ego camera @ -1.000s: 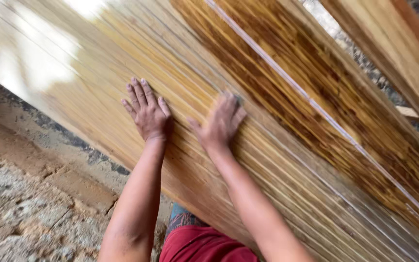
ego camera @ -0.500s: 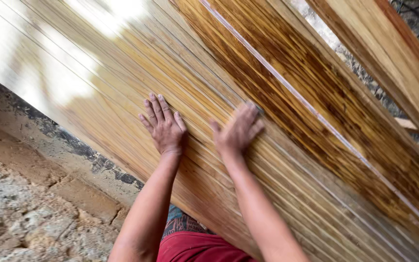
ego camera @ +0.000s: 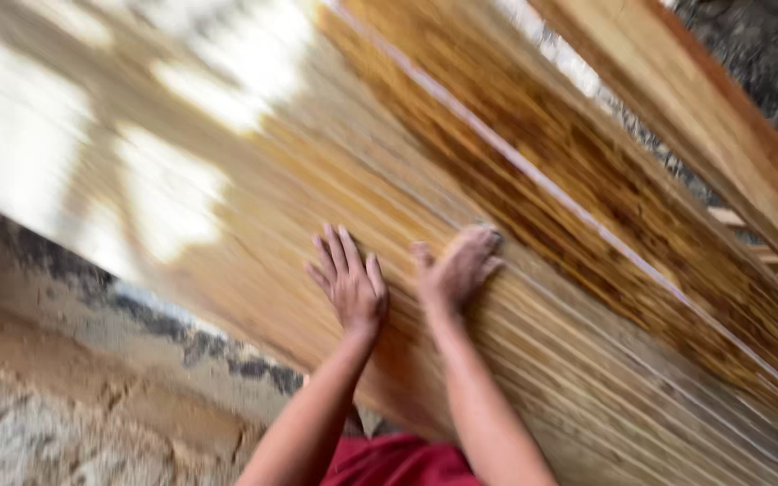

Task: The person sands a large wooden panel using a sanding block, moving along the grain to smooth the surface. They then switch to a smaller tool to scrape and clean the grooves between the wooden slats.

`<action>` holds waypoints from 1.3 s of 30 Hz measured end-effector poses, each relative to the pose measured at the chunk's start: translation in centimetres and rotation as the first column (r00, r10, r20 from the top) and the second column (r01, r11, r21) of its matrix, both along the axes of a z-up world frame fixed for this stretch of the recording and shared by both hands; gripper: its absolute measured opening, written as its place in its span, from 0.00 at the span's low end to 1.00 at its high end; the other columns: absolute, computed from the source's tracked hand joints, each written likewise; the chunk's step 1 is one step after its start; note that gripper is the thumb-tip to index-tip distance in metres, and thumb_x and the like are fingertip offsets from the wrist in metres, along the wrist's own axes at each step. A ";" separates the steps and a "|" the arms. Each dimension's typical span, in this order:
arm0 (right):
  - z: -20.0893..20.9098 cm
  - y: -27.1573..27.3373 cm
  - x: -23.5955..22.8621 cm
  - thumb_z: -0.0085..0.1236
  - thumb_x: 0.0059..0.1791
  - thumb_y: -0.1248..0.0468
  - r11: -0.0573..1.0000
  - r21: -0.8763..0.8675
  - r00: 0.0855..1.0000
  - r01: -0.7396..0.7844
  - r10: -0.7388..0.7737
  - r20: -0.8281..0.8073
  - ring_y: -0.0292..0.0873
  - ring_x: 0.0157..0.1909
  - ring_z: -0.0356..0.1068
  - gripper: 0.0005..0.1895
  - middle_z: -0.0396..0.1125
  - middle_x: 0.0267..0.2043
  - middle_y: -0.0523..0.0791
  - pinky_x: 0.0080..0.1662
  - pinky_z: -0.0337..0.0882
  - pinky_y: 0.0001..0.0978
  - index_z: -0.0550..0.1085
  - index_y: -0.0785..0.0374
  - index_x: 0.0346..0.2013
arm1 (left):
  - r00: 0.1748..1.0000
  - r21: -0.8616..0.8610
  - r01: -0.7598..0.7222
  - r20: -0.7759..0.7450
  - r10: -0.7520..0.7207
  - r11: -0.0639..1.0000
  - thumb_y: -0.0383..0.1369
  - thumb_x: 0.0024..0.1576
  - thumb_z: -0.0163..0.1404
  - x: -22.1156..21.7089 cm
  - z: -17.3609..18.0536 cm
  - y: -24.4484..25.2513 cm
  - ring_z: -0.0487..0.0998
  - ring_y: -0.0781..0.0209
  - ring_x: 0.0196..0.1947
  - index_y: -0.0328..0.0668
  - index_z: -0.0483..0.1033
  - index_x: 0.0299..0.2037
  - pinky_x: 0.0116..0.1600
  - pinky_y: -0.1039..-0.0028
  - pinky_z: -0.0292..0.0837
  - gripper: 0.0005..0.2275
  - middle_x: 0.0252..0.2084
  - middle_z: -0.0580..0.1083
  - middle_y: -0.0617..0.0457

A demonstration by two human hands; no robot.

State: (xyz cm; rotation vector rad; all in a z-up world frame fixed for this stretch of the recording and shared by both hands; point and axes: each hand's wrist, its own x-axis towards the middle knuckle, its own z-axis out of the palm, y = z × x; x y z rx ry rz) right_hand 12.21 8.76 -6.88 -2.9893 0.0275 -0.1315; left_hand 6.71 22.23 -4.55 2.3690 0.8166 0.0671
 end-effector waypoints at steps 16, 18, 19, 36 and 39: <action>1.3 5.5 -0.7 0.16 0.49 0.22 0.997 0.049 0.990 -0.060 0.065 -0.122 0.53 0.84 0.17 0.62 0.15 0.83 0.54 0.78 0.20 0.54 0.26 0.71 0.77 | 0.984 0.215 0.089 -0.173 -0.052 0.972 0.50 0.64 0.38 7.2 -1.0 20.6 0.38 0.44 0.79 0.32 0.49 0.76 0.76 0.44 0.31 0.35 0.80 0.44 0.44; -1.0 14.2 3.4 0.12 0.46 0.21 0.924 0.118 0.931 -0.365 0.359 0.069 0.54 0.81 0.17 0.62 0.18 0.80 0.56 0.74 0.14 0.54 0.28 0.67 0.75 | 0.989 0.237 0.088 -0.135 -0.056 0.967 0.48 0.66 0.38 7.9 -1.2 21.1 0.39 0.45 0.80 0.34 0.50 0.77 0.77 0.44 0.32 0.33 0.81 0.45 0.45; -1.5 16.6 3.9 0.15 0.47 0.21 0.909 0.111 0.911 -0.402 0.410 -0.054 0.53 0.81 0.19 0.62 0.20 0.80 0.56 0.74 0.16 0.55 0.29 0.69 0.75 | 0.991 0.226 0.083 -0.118 -0.057 0.971 0.47 0.67 0.38 7.2 -1.4 20.8 0.40 0.46 0.81 0.35 0.51 0.78 0.78 0.44 0.32 0.32 0.82 0.46 0.46; -2.4 17.7 4.4 0.22 0.52 0.25 0.872 0.153 0.863 -0.466 0.486 -0.140 0.50 0.83 0.23 0.57 0.25 0.82 0.53 0.76 0.19 0.60 0.36 0.69 0.77 | 0.997 0.227 0.041 -0.075 -0.025 0.973 0.39 0.67 0.37 5.5 -1.5 20.1 0.44 0.46 0.80 0.35 0.55 0.76 0.79 0.46 0.34 0.27 0.80 0.50 0.46; -1.3 13.8 4.6 0.21 0.52 0.26 0.832 -0.013 0.795 -0.554 0.525 -0.305 0.48 0.83 0.23 0.56 0.25 0.83 0.51 0.76 0.19 0.58 0.36 0.67 0.78 | 1.000 0.211 0.009 -0.015 -0.006 0.977 0.38 0.67 0.36 7.1 -1.3 21.0 0.45 0.48 0.80 0.37 0.56 0.76 0.79 0.47 0.34 0.26 0.80 0.51 0.48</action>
